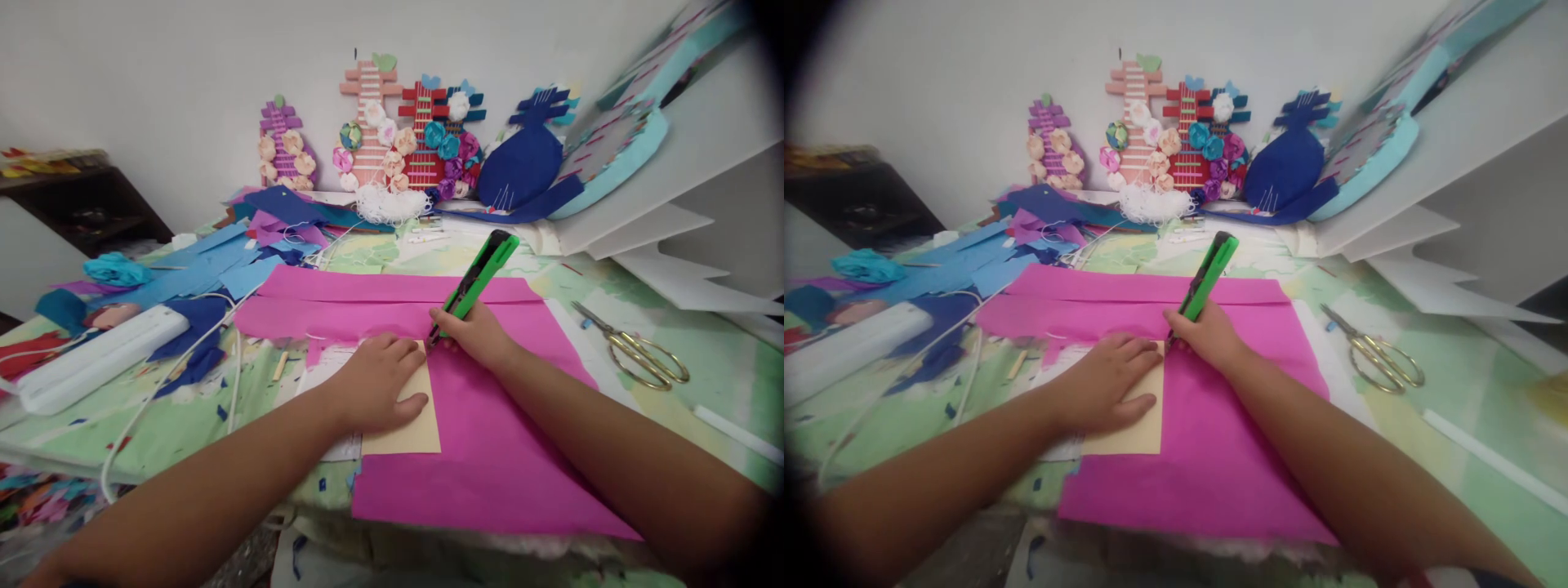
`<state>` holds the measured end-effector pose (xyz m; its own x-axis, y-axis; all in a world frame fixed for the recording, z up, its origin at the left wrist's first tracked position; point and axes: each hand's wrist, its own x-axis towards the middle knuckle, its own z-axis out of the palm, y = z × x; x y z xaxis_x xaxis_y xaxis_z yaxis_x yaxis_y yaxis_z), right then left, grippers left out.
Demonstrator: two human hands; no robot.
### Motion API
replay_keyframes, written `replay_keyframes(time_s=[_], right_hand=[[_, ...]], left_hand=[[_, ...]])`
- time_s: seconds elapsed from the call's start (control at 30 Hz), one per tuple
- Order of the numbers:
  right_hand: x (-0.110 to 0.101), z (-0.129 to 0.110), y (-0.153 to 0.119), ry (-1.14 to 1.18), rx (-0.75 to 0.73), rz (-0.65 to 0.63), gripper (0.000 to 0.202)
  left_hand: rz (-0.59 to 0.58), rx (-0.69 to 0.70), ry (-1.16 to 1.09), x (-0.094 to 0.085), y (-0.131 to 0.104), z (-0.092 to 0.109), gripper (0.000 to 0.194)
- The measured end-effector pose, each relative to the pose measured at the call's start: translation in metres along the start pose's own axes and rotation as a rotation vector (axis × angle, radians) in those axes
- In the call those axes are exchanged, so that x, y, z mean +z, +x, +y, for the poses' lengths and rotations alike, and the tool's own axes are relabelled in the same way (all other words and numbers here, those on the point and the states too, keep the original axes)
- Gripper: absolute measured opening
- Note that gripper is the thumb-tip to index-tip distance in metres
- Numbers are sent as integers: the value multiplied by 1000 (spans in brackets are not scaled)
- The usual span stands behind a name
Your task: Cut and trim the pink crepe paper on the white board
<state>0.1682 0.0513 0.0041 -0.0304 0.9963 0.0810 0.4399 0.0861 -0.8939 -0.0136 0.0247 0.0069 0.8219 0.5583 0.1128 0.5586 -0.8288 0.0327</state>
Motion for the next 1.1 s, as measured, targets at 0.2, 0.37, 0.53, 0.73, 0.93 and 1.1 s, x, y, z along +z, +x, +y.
replay_keyframes(time_s=[0.2,0.37,0.53,0.73,0.93,1.1], right_hand=[[3,8,2,154,-45,17,34],[6,13,7,242,-14,10,37],[6,16,10,285,-4,-11,37],[6,16,10,279,-8,-29,38],[5,12,10,162,16,-31,34],[4,5,8,47,12,7,31]], left_hand=[[2,23,55,1,1,0,53],[2,37,53,-1,1,1,50],[0,45,61,0,1,0,46],[7,18,63,0,1,1,50],[-4,16,44,-3,1,3,48],[5,6,44,-3,1,4,48]])
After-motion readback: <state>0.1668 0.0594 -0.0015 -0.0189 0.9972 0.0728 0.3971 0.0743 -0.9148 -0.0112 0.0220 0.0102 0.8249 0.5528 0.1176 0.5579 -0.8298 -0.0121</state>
